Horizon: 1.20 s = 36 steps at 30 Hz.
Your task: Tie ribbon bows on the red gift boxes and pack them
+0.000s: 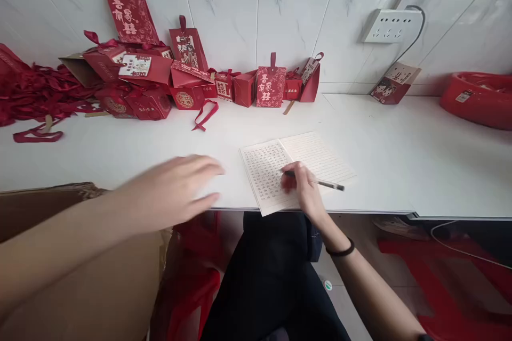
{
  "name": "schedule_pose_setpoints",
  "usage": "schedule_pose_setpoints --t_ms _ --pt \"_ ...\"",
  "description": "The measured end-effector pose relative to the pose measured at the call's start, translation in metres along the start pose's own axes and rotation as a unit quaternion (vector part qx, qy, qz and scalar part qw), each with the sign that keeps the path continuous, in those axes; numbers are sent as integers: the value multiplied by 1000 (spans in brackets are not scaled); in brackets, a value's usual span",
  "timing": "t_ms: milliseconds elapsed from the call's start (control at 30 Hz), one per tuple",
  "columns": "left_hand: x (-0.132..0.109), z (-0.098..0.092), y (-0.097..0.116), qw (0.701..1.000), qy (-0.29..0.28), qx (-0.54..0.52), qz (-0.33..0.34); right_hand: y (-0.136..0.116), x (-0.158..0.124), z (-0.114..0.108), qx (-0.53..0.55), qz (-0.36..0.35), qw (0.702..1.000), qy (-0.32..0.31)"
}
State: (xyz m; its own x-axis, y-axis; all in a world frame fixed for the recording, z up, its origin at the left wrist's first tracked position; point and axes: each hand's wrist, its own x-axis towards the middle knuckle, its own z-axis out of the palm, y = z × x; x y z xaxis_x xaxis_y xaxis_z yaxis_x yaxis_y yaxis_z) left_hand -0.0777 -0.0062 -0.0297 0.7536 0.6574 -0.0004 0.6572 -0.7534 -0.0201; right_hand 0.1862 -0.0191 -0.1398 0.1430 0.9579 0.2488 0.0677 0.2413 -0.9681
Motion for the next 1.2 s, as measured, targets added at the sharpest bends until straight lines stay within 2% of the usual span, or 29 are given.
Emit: schedule_pose_setpoints --t_ms 67,133,233,333,467,633,800,933,1200 --pt "39 22 8 996 -56 6 62 3 -1 1 -34 28 999 2" --pt "61 43 10 991 -95 -15 97 3 -2 0 -56 43 997 11" --pt "65 67 3 982 -147 -59 102 1 -2 -1 -61 53 997 11" --pt "57 80 -4 978 -172 -87 80 1 -4 -2 -55 50 997 29" --pt "58 80 -1 977 -168 -119 59 0 -8 -1 -154 34 984 81" --pt "60 79 1 974 -165 -142 56 -4 -10 0 -276 10 959 68" --pt "58 81 -1 972 -155 -167 61 -5 -9 1 -297 -2 954 46" --pt "59 80 0 970 -174 -159 60 -4 -9 1 -302 -22 952 37" --pt "59 81 0 968 -172 -174 54 -3 -9 1 -302 3 952 35"
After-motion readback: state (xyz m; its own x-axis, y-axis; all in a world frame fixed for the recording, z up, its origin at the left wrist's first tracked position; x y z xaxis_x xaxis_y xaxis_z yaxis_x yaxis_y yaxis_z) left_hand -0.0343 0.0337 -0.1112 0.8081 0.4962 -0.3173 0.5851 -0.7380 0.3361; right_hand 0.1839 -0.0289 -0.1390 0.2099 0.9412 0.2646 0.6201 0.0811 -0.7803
